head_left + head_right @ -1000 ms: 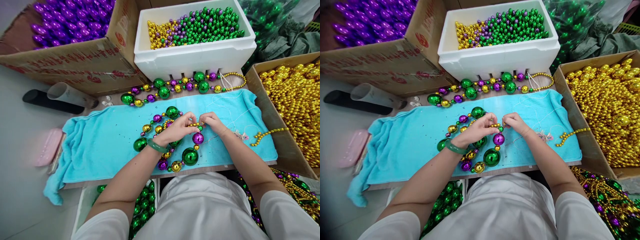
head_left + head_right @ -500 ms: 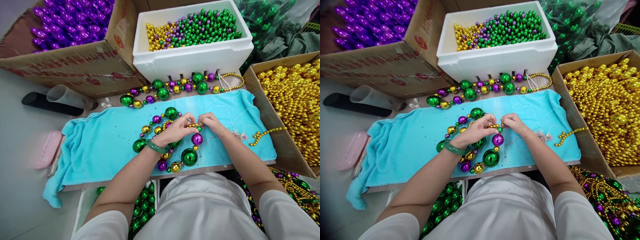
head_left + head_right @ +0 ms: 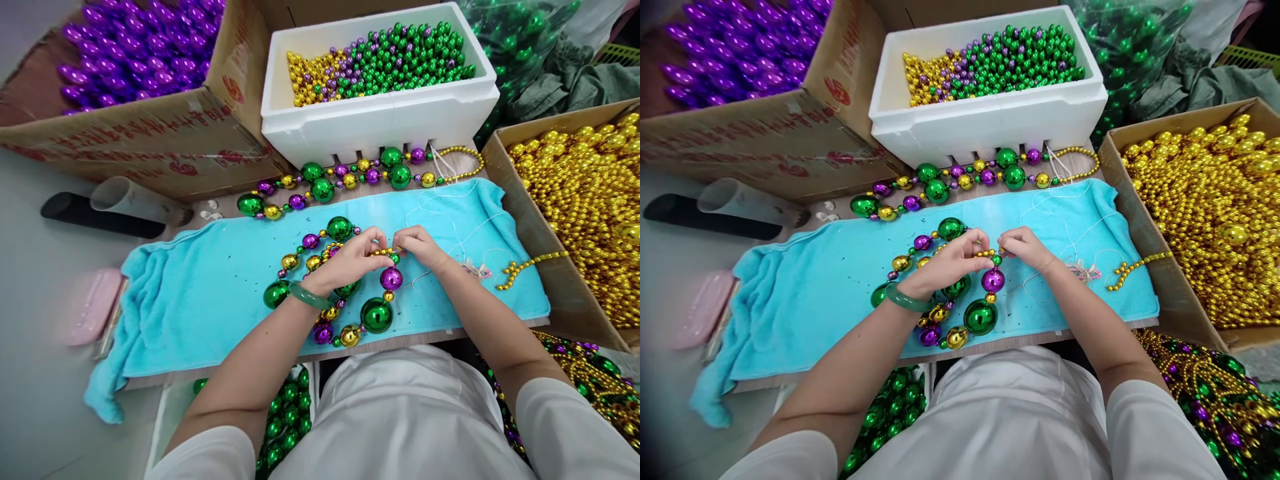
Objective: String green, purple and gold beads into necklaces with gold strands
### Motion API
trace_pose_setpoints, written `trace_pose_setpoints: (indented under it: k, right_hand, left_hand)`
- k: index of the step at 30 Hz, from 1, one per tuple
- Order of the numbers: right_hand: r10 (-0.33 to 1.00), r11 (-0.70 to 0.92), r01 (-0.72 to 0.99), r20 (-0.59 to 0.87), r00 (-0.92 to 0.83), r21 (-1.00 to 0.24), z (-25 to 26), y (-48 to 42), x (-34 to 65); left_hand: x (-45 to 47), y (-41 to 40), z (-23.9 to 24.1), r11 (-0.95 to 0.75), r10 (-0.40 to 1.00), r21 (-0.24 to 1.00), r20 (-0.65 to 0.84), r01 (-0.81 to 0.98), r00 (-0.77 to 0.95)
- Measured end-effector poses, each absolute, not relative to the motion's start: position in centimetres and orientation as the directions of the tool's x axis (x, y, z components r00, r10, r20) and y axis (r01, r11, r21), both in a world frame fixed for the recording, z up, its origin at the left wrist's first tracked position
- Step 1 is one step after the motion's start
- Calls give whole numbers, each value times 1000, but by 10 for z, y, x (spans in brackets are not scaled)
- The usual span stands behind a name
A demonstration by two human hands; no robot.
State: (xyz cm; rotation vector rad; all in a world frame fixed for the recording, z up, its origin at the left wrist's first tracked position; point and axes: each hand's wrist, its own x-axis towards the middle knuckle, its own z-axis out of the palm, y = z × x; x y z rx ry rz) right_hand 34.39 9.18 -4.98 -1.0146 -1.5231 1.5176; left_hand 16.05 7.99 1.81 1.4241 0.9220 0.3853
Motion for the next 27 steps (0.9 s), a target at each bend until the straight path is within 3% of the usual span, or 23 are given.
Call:
trace_pose_setpoints:
  k: [3, 6, 9, 12, 15, 17, 19, 23, 25, 27]
  right_hand:
    - [923, -5, 66, -30, -384, -998, -48, 92, 349]
    - [961, 77, 285, -5, -278, -956, -46, 91, 359]
    - [978, 200, 631, 114, -175, -749, -44, 88, 376]
    - [972, 225, 756, 194, -132, -615, -39, 81, 389]
    - [978, 209, 556, 169, -122, -804, -28, 67, 384]
    - [967, 146, 231, 90, -238, -962, -20, 56, 367]
    - [916, 6, -29, 17, -400, -1000, -11, 46, 346]
    - [855, -173, -48, -126, -502, -984, 17, 39, 317]
    - [836, -157, -83, -87, -541, -984, 41, 43, 317]
    - [813, -93, -171, 24, -581, -981, 68, 49, 325]
  left_hand:
    - [161, 79, 21, 170, 733, 943, -315, 286, 603]
    - [158, 78, 25, 185, 730, 950, -305, 253, 611]
    - [151, 77, 29, 184, 731, 963, -269, 197, 627]
    - [143, 75, 31, 159, 734, 970, -240, 183, 635]
    - [140, 72, 35, 106, 732, 973, -216, 205, 647]
    - [141, 68, 41, 27, 736, 977, -164, 213, 657]
    - [144, 65, 47, -128, 761, 961, -63, 245, 646]
    - [142, 63, 53, -446, 835, 733, 134, 514, 533]
    - [134, 67, 50, -434, 871, 650, 125, 624, 476]
    - [121, 74, 49, -347, 906, 691, 72, 634, 417]
